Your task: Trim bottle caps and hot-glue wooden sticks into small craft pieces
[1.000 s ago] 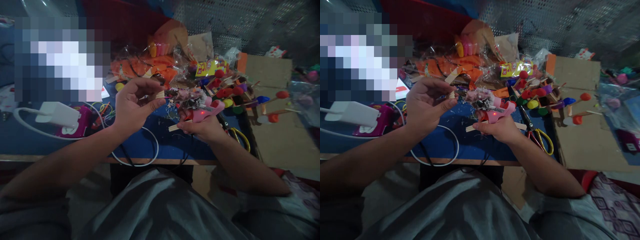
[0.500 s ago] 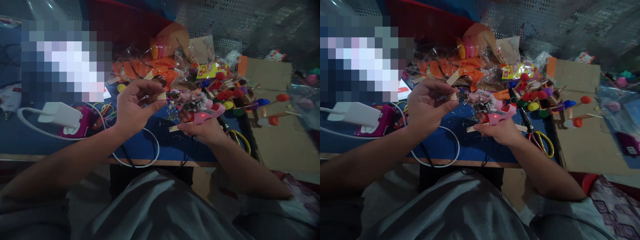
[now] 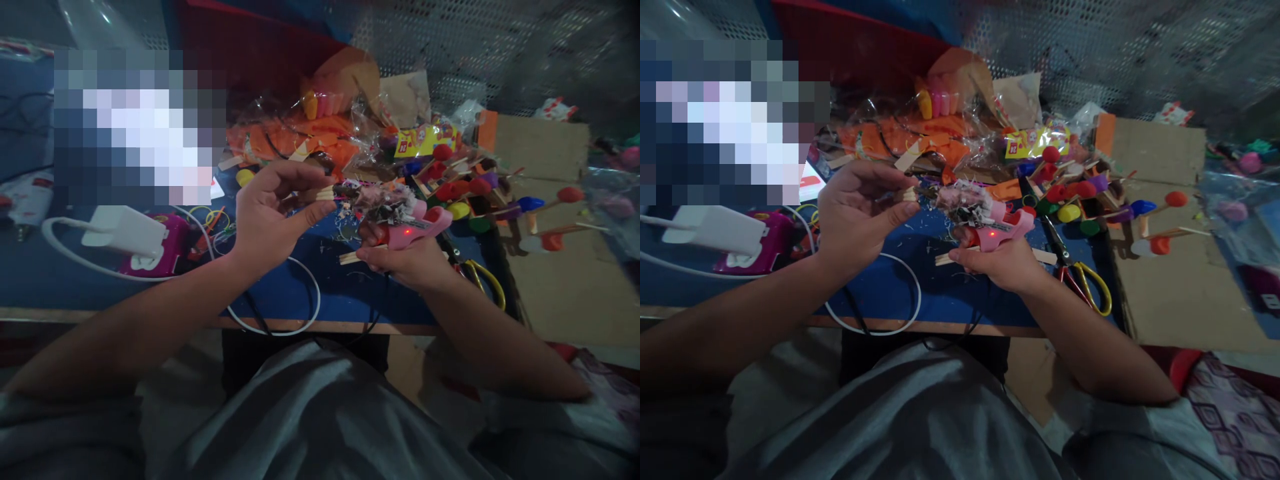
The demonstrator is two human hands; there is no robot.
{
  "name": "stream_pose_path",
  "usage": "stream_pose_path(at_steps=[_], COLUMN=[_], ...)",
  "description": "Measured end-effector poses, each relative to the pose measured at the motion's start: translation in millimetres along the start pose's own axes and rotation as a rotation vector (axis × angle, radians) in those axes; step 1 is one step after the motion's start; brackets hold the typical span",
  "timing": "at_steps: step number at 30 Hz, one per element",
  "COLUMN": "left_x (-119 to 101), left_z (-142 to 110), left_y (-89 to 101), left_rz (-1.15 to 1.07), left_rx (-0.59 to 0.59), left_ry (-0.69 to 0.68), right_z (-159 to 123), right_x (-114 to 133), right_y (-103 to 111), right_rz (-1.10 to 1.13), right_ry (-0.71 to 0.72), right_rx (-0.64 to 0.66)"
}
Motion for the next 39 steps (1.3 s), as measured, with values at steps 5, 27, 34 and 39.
stream_pose_path(at_steps=[5, 27, 34, 39], left_x=[3.6, -3.6, -2.2, -3.4], left_z=[0.6, 1.0, 1.4, 1.2], left_y=[-0.8, -1.3, -1.1, -0.6], left_rz=[-0.034, -0.041, -0.032, -0.021], left_rx=[0.012, -0.002, -0.001, 0.002], left_ry=[-0.021, 0.035, 0.035, 0.037], right_z=[0.4, -0.4, 0.2, -0.1], right_x=[0.9, 4.2, 2.2, 1.4], right_y=[0.0, -1.9, -0.6, -0.4], right_rz=[0.002, 0.001, 0.005, 0.026], right_ry=[0.0, -0.009, -0.013, -0.001], right_rx=[0.017, 0.035, 0.031, 0.018])
Point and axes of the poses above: each hand's wrist, its own z-axis towards the middle knuckle, its own y-axis out of the back of the hand, x = y × z, the point moved 1 cm from there along z, towards the middle knuckle, and after that the axes turned 11 degrees about z, right-handed, at the moved point
